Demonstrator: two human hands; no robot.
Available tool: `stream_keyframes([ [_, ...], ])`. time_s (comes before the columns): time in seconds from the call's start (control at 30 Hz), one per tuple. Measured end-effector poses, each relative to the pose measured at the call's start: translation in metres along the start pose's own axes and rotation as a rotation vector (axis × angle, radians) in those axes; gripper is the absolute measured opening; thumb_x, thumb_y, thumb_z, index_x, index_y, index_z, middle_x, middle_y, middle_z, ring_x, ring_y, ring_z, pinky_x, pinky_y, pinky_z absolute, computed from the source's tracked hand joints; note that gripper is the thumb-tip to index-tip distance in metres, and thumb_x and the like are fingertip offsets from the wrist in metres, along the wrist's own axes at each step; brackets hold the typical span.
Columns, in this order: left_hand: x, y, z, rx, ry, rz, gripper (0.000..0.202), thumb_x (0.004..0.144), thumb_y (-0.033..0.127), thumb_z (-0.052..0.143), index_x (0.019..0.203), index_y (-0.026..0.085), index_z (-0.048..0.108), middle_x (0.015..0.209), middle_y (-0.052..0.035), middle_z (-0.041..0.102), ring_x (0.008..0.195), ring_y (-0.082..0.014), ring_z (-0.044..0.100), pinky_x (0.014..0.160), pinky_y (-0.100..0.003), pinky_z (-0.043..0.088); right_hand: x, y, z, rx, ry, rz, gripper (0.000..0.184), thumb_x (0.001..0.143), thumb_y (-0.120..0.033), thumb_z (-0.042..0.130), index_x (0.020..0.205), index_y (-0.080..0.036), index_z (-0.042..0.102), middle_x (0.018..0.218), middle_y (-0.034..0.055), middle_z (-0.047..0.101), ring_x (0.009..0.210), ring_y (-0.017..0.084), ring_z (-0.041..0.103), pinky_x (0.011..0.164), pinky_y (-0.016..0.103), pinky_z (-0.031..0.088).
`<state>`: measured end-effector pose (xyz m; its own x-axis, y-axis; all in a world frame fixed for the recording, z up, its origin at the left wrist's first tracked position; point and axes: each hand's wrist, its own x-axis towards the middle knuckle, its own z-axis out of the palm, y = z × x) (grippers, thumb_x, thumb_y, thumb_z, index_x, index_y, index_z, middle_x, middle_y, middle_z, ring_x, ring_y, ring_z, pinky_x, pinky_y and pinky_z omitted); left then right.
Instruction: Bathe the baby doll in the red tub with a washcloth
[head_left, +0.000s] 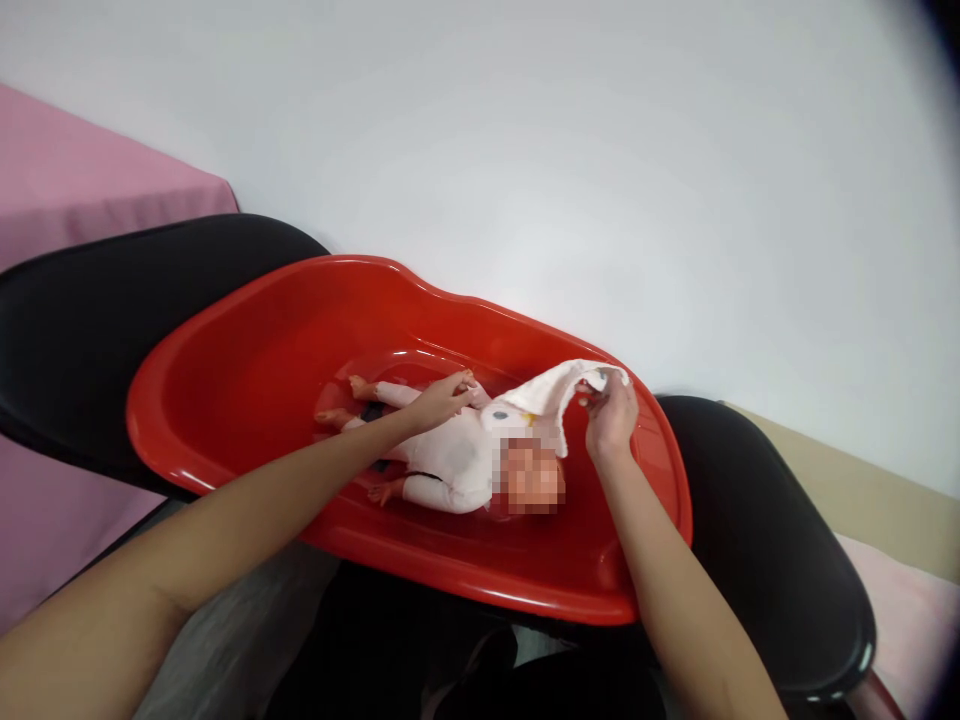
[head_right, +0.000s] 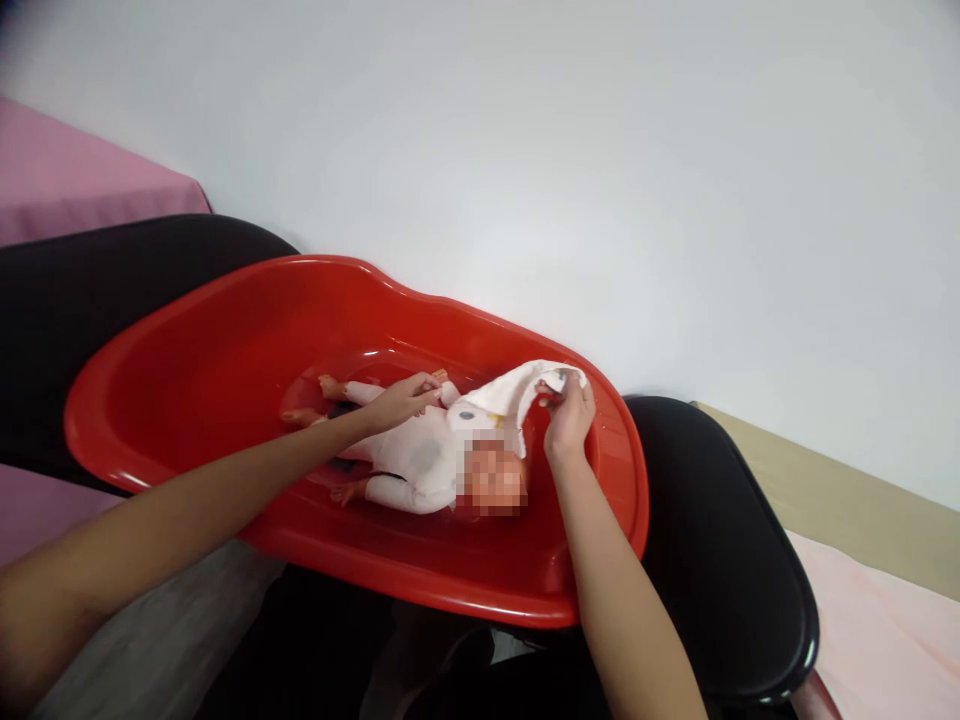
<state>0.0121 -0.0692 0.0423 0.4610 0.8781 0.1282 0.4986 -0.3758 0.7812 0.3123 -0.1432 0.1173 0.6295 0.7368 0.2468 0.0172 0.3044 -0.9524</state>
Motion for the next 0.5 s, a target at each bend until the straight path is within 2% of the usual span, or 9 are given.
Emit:
stream_keyframes([
  [0.1, -0.008, 0.007, 0.012, 0.034, -0.097, 0.097, 0.03, 0.116, 0.035, 0.057, 0.129, 0.018, 0.078, 0.123, -0.0061, 0.087, 0.112, -0.0195, 0.077, 0.103, -0.029, 0.06, 0.008, -0.004, -0.01, -0.19, 0.085, -0.175, 0.053, 0.095, -0.076, 0.079, 0.099, -0.024, 0.069, 0.095, 0.0007, 0.073, 0.086, 0.02, 0.069, 0.075, 0.032, 0.053],
  [0.2, -0.022, 0.017, 0.025, 0.231, -0.181, 0.179, 0.03, 0.111, 0.033, 0.066, 0.132, 0.018, 0.081, 0.134, -0.0055, 0.086, 0.125, -0.0216, 0.073, 0.116, -0.03, 0.054, 0.008, -0.001, -0.014, -0.374, 0.038, -0.275, 0.054, 0.099, -0.076, 0.076, 0.087, -0.024, 0.065, 0.09, -0.0015, 0.066, 0.089, 0.02, 0.064, 0.085, 0.035, 0.052],
  [0.33, -0.048, 0.027, 0.042, 0.53, -0.249, 0.213, 0.041, 0.104, 0.038, 0.079, 0.143, 0.023, 0.082, 0.154, -0.0066, 0.079, 0.141, -0.0268, 0.068, 0.124, -0.032, 0.049, 0.005, 0.01, -0.015, -0.407, -0.155, -0.116, 0.063, 0.096, -0.085, 0.075, 0.08, -0.026, 0.06, 0.076, -0.0039, 0.058, 0.077, 0.018, 0.055, 0.075, 0.034, 0.046],
  [0.4, -0.062, 0.025, 0.051, 0.634, -0.298, 0.236, 0.06, 0.1, 0.041, 0.088, 0.155, 0.02, 0.078, 0.168, -0.0106, 0.072, 0.152, -0.0307, 0.062, 0.133, -0.038, 0.042, 0.003, 0.015, -0.015, -0.383, -0.22, -0.065, 0.065, 0.096, -0.087, 0.076, 0.081, -0.026, 0.058, 0.075, -0.0041, 0.058, 0.075, 0.018, 0.054, 0.073, 0.034, 0.045],
  [0.5, -0.08, 0.013, 0.065, 0.694, -0.331, 0.3, 0.095, 0.088, 0.038, 0.1, 0.174, 0.02, 0.067, 0.187, -0.0173, 0.057, 0.172, -0.0383, 0.045, 0.143, -0.053, 0.028, 0.002, 0.019, -0.016, -0.334, -0.226, -0.043, 0.065, 0.096, -0.088, 0.077, 0.083, -0.027, 0.056, 0.077, -0.0046, 0.056, 0.074, 0.017, 0.051, 0.072, 0.034, 0.044],
])
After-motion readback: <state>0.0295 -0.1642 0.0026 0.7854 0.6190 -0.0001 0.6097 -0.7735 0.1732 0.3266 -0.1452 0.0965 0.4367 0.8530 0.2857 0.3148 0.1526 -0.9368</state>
